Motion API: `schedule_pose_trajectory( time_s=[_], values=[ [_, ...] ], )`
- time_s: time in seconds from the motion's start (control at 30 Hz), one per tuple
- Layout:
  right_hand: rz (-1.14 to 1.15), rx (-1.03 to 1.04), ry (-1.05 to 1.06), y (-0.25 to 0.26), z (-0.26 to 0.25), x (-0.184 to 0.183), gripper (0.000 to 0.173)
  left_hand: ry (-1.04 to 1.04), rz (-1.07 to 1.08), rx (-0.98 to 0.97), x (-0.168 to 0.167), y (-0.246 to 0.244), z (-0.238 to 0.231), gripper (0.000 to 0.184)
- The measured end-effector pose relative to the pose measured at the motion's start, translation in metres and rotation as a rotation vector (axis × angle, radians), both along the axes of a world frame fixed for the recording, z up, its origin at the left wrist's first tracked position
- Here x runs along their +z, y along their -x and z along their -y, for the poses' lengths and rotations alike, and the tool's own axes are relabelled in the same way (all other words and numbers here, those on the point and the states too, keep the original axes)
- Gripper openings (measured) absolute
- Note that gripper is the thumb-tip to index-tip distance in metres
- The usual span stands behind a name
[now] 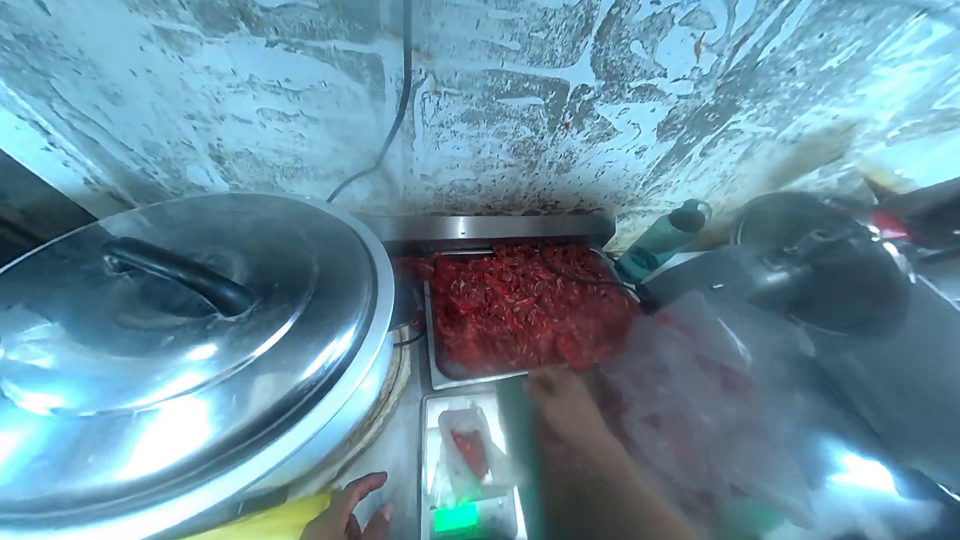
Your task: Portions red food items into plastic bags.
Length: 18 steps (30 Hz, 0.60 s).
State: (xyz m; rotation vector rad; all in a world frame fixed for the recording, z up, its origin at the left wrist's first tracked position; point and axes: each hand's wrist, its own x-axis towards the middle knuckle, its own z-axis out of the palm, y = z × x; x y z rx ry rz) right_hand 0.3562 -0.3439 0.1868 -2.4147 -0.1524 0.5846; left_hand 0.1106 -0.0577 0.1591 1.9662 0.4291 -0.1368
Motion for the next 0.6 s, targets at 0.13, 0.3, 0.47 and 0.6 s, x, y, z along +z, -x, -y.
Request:
schedule_pose_trajectory(
  time_s=[0.13, 0.3, 0.47, 0.6],
  values=[
    [0.099, 0.097, 0.199, -0.039, -0.034, -0.008, 0.040, -0.023, -0.074, 0.013, 0.002, 0.013, -0.002, 0.040],
    [0.251, 0.308, 0.505, -0.063, -0.060, -0.050, 0.054, -0.004, -0.046, 0.050, -0.003, 0.021, -0.003, 0.038],
    [0.157, 0.275, 0.642, -0.059, -0.074, -0.043, 0.026, 0.001, -0.070, 0.069, -0.003, 0.022, -0.002, 0.038],
    [0.194, 0.225, 0.579, -0.062, -0.067, -0.043, 0.035, 0.014, -0.060, 0.052, -0.007, 0.021, -0.003, 0.038]
  ],
)
